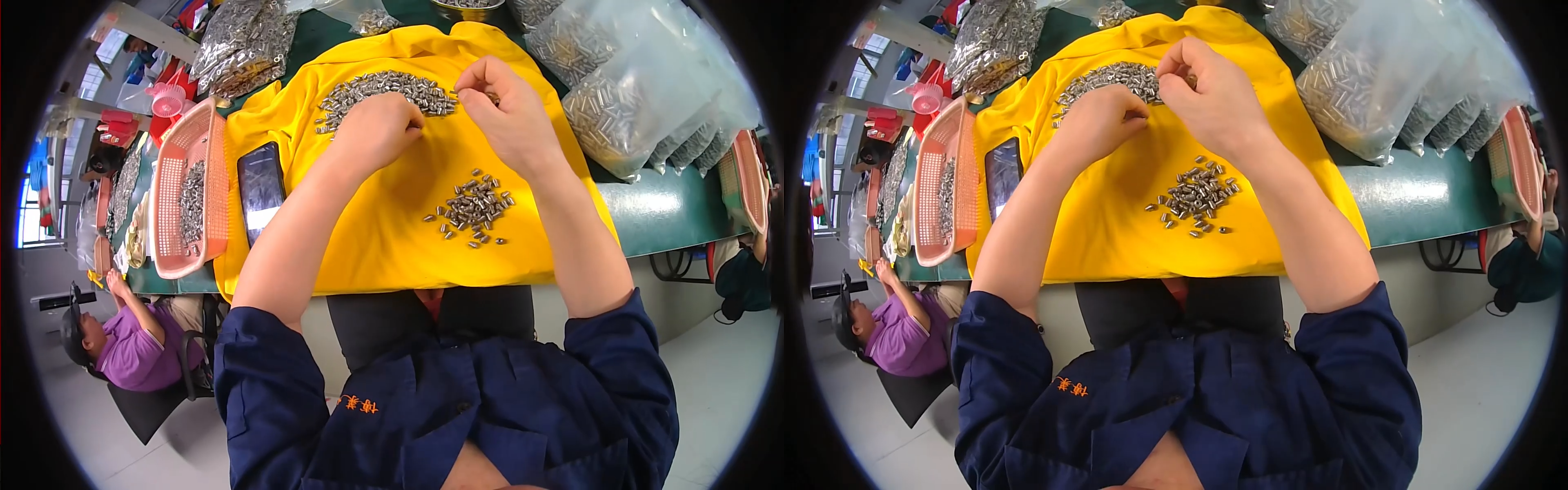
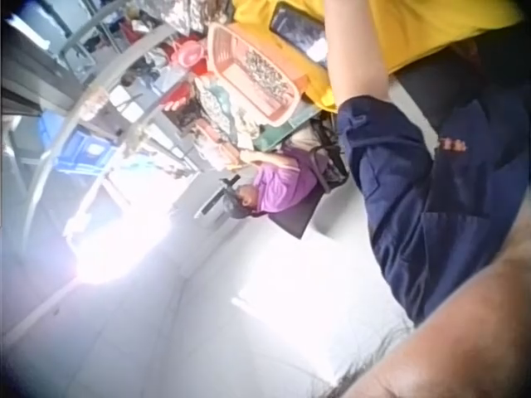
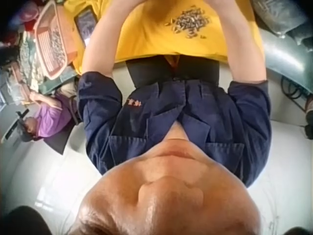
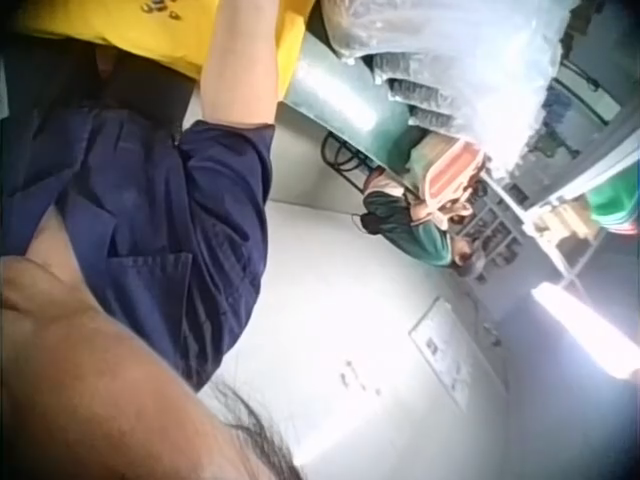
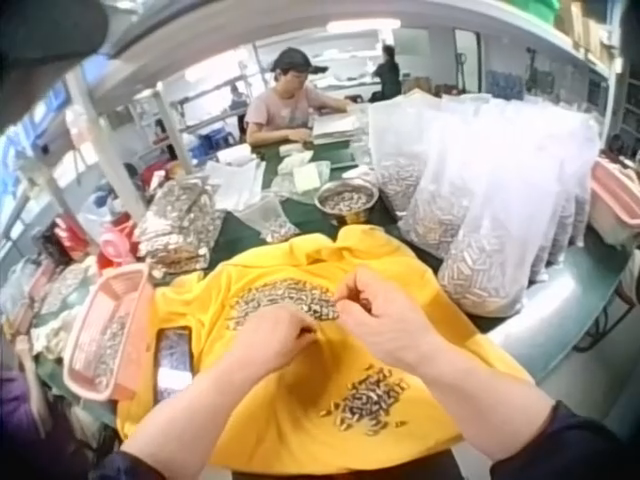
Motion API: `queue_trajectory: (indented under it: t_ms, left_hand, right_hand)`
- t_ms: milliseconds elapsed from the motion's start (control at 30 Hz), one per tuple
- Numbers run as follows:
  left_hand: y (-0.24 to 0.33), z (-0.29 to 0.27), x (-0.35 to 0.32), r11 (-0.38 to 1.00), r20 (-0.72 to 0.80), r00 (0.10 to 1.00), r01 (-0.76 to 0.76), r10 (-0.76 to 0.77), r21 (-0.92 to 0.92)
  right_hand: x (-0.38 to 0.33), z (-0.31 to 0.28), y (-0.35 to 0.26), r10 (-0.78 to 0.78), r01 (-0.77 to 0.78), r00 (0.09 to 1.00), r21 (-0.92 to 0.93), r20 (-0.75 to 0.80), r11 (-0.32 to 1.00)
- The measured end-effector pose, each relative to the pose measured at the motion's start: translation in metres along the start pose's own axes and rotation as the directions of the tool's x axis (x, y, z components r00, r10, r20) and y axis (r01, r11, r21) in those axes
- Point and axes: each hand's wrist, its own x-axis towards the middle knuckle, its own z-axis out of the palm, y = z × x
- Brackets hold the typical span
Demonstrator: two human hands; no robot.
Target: Sort and inspect small metal pins on a yellow cloth at a factory workbench.
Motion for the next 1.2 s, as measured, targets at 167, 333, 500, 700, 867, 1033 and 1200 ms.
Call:
queue_trajectory:
  t_ms: [167, 333, 500, 700, 867, 1033, 1200]
  left_hand:
    - [0.009, -0.001, -0.020, 0.938, -0.031, 0.994, 0.088, -0.104, -0.335]
    - [0.003, 0.014, -0.021, 0.044, 0.058, 0.974, 0.069, -0.218, -0.997]
    - [-0.005, 0.018, -0.025, -0.125, 0.074, 0.982, 0.053, -0.176, -0.991]
    - [-0.003, 0.018, -0.026, -0.128, 0.041, 0.993, 0.026, -0.113, -0.991]
    - [0.000, 0.018, -0.026, -0.107, 0.049, 0.988, 0.033, -0.145, -0.994]
    - [0.003, 0.020, -0.023, -0.051, 0.012, 0.982, 0.002, -0.187, -0.999]
    - [0.004, 0.018, -0.025, -0.002, 0.027, 0.979, 0.028, -0.200, -1.000]
  right_hand:
    - [-0.001, 0.001, -0.002, 0.012, -0.012, 1.000, 0.001, -0.002, 1.000]
    - [-0.002, 0.000, -0.004, 0.061, -0.053, 0.986, -0.054, 0.155, 0.997]
    - [-0.003, 0.006, 0.003, -0.019, 0.035, 0.983, -0.088, 0.181, 0.996]
    - [-0.004, 0.009, 0.003, -0.004, 0.021, 0.975, -0.073, 0.221, 0.997]
    - [-0.006, 0.011, 0.003, -0.043, 0.066, 0.978, -0.109, 0.207, 0.992]
    - [-0.011, 0.016, -0.004, -0.105, 0.153, 0.982, -0.339, 0.156, 0.928]
    - [-0.010, 0.019, 0.001, -0.072, 0.127, 0.981, -0.317, 0.179, 0.940]
